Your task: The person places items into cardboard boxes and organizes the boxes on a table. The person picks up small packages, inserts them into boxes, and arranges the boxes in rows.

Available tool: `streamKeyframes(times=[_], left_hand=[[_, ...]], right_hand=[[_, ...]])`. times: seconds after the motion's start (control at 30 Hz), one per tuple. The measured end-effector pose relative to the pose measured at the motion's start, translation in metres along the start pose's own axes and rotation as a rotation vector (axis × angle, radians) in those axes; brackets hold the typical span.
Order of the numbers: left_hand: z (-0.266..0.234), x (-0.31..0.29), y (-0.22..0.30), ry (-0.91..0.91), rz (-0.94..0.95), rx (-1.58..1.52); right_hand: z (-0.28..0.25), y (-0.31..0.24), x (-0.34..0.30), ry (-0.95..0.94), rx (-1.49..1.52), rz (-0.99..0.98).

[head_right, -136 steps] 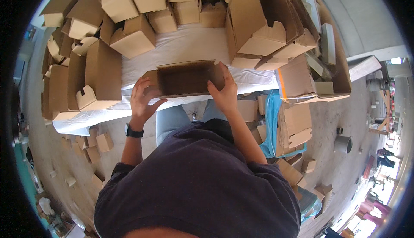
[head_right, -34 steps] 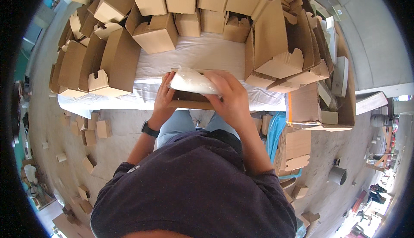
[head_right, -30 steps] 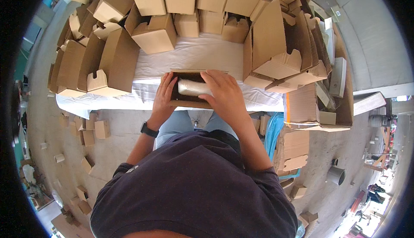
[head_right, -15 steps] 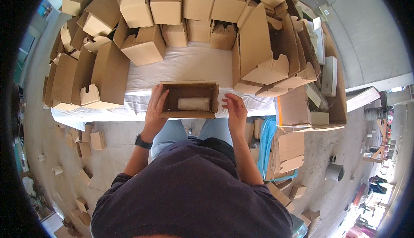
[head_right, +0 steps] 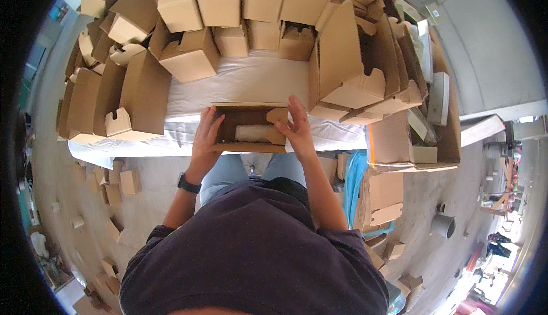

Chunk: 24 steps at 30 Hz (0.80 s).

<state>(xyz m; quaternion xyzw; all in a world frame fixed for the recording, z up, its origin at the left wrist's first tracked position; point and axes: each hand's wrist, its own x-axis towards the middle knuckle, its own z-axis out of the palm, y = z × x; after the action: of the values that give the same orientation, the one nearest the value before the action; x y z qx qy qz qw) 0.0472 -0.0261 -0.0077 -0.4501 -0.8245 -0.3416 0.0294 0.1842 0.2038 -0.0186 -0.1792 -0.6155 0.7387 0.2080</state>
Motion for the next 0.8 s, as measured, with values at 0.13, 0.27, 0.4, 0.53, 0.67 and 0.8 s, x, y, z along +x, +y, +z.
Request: streamKeyframes(times=[0.13, 0.27, 0.4, 0.53, 0.67, 0.8], left_hand=[[0.001, 0.001, -0.002, 0.001, 0.027, 0.009], [-0.004, 0.001, 0.003, -0.033, -0.002, 0.0], [0.009, 0.0, -0.008, 0.052, 0.06, 0.036], [0.01, -0.002, -0.008, 0.115, -0.001, -0.033], [0.011, -0.004, -0.011, 0.091, -0.02, -0.128], [0.009, -0.007, -0.009, 0.095, -0.001, -0.088]], right_hand=[[0.005, 0.005, 0.001, 0.016, -0.198, -0.182], [0.008, 0.008, -0.002, 0.068, -0.146, -0.189], [0.0, 0.026, 0.0, 0.081, -0.035, -0.238], [-0.001, 0.01, -0.003, -0.007, 0.047, -0.176], [-0.011, 0.005, 0.0, -0.092, -0.026, -0.212], [0.003, 0.008, -0.003, 0.065, -0.078, -0.081]])
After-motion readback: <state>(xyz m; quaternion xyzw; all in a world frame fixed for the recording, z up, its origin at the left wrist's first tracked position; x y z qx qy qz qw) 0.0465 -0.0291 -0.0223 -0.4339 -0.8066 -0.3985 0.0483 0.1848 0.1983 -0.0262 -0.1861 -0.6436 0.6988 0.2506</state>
